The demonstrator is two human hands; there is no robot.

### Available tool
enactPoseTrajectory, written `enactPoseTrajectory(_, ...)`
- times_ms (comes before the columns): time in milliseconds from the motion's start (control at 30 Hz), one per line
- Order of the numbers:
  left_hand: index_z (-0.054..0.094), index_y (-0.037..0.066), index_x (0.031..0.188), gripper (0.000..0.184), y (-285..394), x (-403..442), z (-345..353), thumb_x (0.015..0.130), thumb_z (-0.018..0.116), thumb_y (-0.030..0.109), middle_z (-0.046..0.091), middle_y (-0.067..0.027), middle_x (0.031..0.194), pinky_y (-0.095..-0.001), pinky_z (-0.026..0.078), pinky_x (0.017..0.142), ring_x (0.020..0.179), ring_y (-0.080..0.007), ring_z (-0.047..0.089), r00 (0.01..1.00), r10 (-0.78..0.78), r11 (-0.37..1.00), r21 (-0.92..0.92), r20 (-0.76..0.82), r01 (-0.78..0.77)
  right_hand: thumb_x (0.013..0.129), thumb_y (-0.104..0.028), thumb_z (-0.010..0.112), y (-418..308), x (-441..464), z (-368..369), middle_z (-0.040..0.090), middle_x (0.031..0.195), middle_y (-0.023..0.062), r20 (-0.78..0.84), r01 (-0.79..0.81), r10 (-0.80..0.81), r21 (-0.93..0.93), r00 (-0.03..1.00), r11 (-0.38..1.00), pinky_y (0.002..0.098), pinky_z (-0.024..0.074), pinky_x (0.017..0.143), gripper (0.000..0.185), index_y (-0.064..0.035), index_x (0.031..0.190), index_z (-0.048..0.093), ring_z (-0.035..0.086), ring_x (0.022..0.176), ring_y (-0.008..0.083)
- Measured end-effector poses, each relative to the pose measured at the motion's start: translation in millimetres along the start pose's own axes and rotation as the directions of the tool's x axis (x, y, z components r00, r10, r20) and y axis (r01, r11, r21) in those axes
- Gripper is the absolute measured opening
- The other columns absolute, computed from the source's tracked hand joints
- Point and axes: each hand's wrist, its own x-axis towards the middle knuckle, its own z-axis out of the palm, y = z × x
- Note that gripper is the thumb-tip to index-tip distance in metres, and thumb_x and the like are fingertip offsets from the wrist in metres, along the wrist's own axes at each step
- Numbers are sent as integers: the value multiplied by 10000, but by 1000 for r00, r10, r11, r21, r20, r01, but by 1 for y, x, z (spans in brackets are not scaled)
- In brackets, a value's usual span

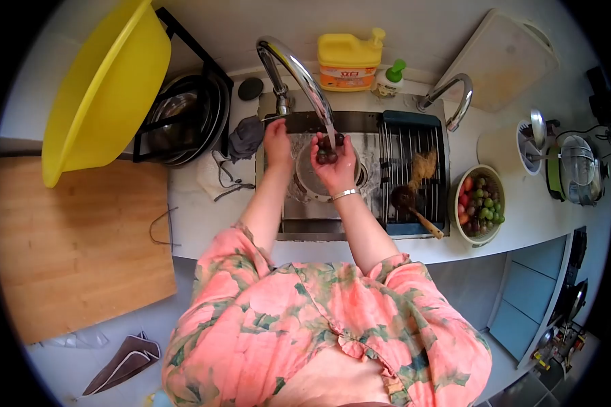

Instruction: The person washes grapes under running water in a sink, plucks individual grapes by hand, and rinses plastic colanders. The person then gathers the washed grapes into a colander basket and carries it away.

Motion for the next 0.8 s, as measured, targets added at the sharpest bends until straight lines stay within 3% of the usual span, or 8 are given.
enactPoseTrajectory(67,599,50,947,150,-10,35,-23,866,477,84,575,-17,827,-225,430,647,744,-104,528,991,129,963,234,33,-134,896,-414,435,-4,-16,10,555,1060,147,15,-21,22,-45,1000,999,415,447,859,360,-127,1083,543,526,990,314)
enactPoseTrajectory(133,605,43,933,151,-1,60,-31,867,474,79,576,-17,820,-220,427,644,742,-103,530,988,122,919,366,91,-147,895,-420,424,-11,-30,11,538,1109,152,76,-40,45,-70,996,997,439,404,912,376,-125,1098,540,497,1050,325)
enactPoseTrajectory(300,623,42,944,147,36,45,-32,853,522,98,597,-12,796,-219,430,634,711,-91,539,975,-59,934,357,214,-21,896,-455,371,-21,-67,15,396,1329,168,188,-57,79,-121,979,991,493,211,1061,457,-133,1194,499,306,1276,333)
enactPoseTrajectory(367,643,49,930,141,52,16,-27,830,557,100,612,-10,766,-222,433,626,695,-84,547,961,-62,941,337,271,-34,896,-459,368,-21,-79,20,382,1345,164,192,-51,74,-123,979,991,490,211,1063,462,-135,1200,494,307,1278,324)
enactPoseTrajectory(433,648,67,931,134,70,-39,-17,813,588,87,609,-1,776,-217,437,629,699,-74,547,847,21,906,348,531,-241,896,-462,366,-18,-91,25,368,1361,159,189,-45,68,-122,980,992,487,210,1064,467,-136,1206,490,308,1279,315)
enactPoseTrajectory(533,634,43,968,230,103,-114,0,738,634,38,582,-43,776,-248,453,608,661,-116,555,694,99,794,364,713,-487,899,-468,356,-16,-104,30,331,1393,149,206,-10,41,-150,978,989,477,229,1055,477,-138,1221,478,321,1272,303)
enactPoseTrajectory(700,627,39,947,257,96,-145,11,698,686,65,550,-86,791,-309,470,604,655,-210,579,640,260,619,384,723,-685,893,-473,360,-14,-115,28,324,1399,143,292,-22,68,-158,954,987,455,289,1015,490,-141,1241,453,358,1239,287)
enactPoseTrajectory(800,625,36,935,248,97,-145,10,696,688,61,555,-94,807,-320,474,607,675,-227,588,649,191,673,383,736,-633,892,-476,357,-13,-121,27,340,1388,141,292,-19,67,-165,954,986,454,295,1013,493,-139,1238,454,362,1233,288)
